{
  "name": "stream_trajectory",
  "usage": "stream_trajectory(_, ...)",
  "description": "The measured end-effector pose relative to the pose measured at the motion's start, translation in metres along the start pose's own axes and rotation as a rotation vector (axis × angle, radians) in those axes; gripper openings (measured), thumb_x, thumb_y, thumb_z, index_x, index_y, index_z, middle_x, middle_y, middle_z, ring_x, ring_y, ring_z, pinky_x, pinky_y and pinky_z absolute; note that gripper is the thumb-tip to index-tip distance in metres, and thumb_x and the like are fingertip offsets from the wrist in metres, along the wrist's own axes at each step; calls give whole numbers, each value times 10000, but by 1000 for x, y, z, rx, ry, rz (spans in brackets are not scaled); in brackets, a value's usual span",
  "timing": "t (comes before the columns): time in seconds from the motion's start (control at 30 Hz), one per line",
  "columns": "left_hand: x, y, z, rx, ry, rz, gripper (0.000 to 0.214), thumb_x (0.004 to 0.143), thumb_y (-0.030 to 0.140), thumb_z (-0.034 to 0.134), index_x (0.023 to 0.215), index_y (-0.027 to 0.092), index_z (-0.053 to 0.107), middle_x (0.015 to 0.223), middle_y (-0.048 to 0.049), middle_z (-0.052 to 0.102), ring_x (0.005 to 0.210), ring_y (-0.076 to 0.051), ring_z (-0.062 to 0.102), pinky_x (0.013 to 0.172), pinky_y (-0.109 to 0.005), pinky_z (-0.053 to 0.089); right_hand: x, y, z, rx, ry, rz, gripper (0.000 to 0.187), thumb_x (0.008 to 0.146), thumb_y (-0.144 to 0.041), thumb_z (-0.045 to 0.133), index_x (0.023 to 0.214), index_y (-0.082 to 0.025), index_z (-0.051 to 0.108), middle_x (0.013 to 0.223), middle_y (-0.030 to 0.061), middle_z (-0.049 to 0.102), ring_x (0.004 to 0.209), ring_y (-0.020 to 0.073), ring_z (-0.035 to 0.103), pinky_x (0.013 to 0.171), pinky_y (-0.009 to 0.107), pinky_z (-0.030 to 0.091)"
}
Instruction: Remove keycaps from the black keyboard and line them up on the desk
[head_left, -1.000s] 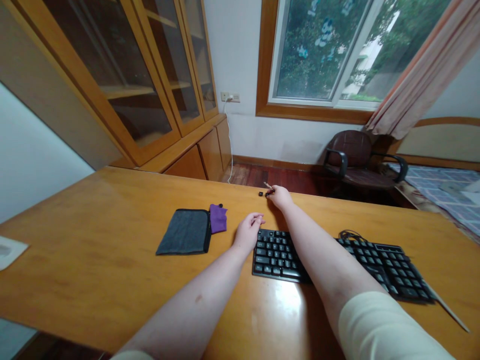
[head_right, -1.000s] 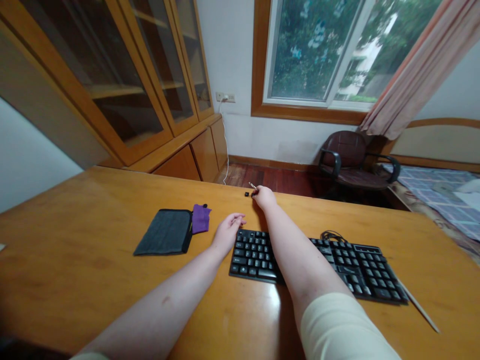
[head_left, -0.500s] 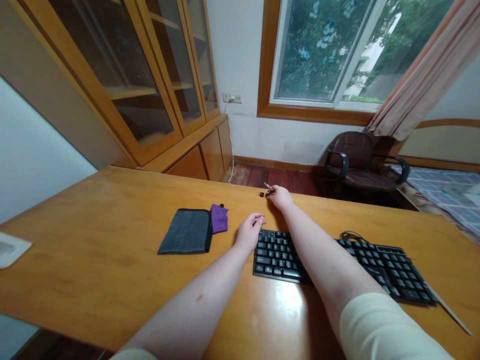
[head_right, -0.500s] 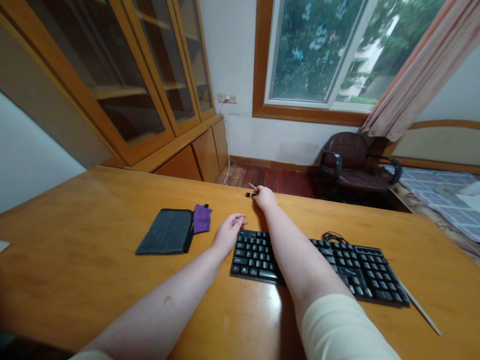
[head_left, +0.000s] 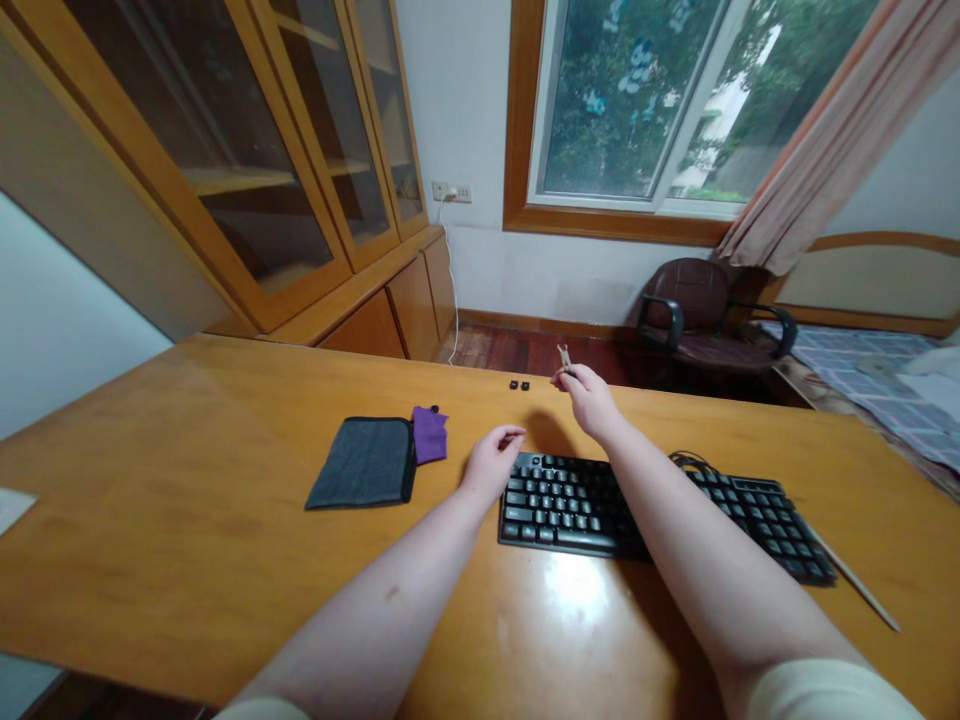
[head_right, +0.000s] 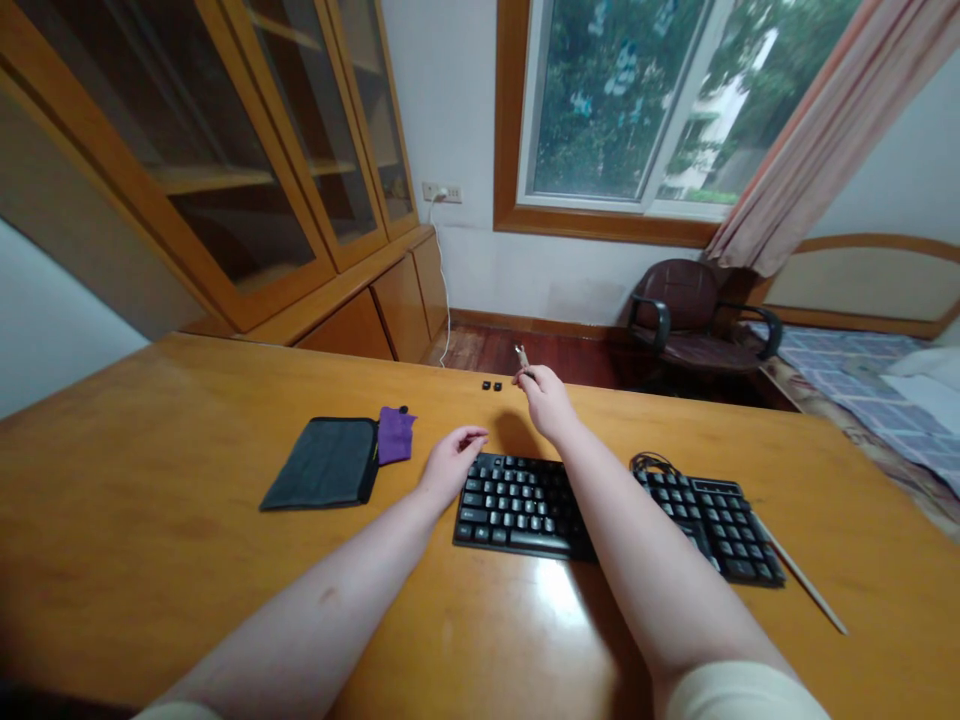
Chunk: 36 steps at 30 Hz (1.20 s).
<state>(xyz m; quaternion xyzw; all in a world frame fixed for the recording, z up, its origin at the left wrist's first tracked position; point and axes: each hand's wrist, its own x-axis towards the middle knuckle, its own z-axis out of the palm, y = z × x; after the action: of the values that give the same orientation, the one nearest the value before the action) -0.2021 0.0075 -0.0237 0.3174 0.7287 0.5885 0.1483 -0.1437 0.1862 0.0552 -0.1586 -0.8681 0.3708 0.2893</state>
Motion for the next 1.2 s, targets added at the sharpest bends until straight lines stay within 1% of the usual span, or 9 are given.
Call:
stream_trajectory(0.13, -10, 16, 1, 224, -33, 157, 187, 819, 251, 498, 926, 206, 644, 957, -31, 662, 930, -178, 584, 863, -320, 445, -47, -5, -17, -9, -84, -54, 272, 833, -338, 452, 935, -209, 668, 877, 57, 597, 882, 187, 561, 832, 326, 415)
stream_trajectory(0.27, -20, 29, 8, 445, -65, 223, 246, 798, 287, 546, 1020, 217, 624, 1047, -46, 639, 1022, -210, 538, 932, -358, 396, -68, 3, -15, 113, -58, 71, 236, 766, -361, 557, 874, -186, 671, 835, 55, 655, 821, 195, 596, 769, 321, 444)
stream_trajectory(0.37, -23, 31, 14, 505, -129, 219, 294, 788, 343, 565, 1044, 210, 616, 1048, -53, 638, 1021, -226, 529, 922, -365, 394, -69, 9, -11, 169, 8, 169, 248, 745, -391, 578, 822, -166, 648, 743, 44, 657, 669, 169, 599, 649, 292, 462)
stream_trajectory(0.5, -21, 28, 14, 514, -189, 246, 337, 717, 381, 643, 1007, 209, 630, 998, -53, 647, 978, -239, 533, 892, -369, 396, -70, 4, -14, 180, -158, 195, 226, 796, -384, 519, 862, -175, 572, 602, -7, 609, 471, 120, 541, 504, 246, 438)
stream_trajectory(0.63, -21, 27, 11, 483, -197, 260, 350, 668, 365, 689, 978, 213, 634, 961, -50, 646, 948, -236, 537, 872, -366, 395, -75, -5, -15, 194, -277, 186, 214, 868, -361, 404, 820, -189, 523, 551, -16, 585, 495, 126, 579, 519, 234, 457)
stream_trajectory(0.83, -18, 27, 5, 488, -254, 285, 346, 673, 368, 679, 975, 205, 627, 947, -53, 641, 936, -237, 538, 853, -363, 404, -78, -8, -5, 148, -275, 172, 198, 874, -340, 404, 792, -198, 516, 562, -11, 603, 517, 133, 597, 554, 241, 465)
stream_trajectory(0.97, -17, 27, 2, 499, -285, 277, 355, 673, 375, 676, 979, 203, 622, 954, -55, 639, 948, -241, 541, 855, -359, 409, -77, -10, -5, 39, -254, 86, 193, 875, -323, 418, 795, -194, 538, 602, 0, 616, 576, 138, 601, 606, 250, 455)
stream_trajectory(1.13, -19, 31, 0, 536, -260, 248, 485, 669, 381, 678, 1108, 210, 564, 1057, -75, 620, 1013, -264, 521, 891, -385, 388, -73, -12, -4, -12, -274, 83, 204, 874, -309, 426, 744, -199, 538, 574, -5, 605, 569, 140, 592, 607, 251, 438)
stream_trajectory(1.2, -21, 34, 0, 562, -261, 262, 441, 700, 395, 646, 1095, 213, 569, 1040, -78, 624, 999, -267, 524, 881, -393, 388, -73, -12, -2, -13, -293, 89, 213, 876, -304, 423, 726, -201, 535, 560, -9, 600, 558, 138, 587, 604, 250, 433)
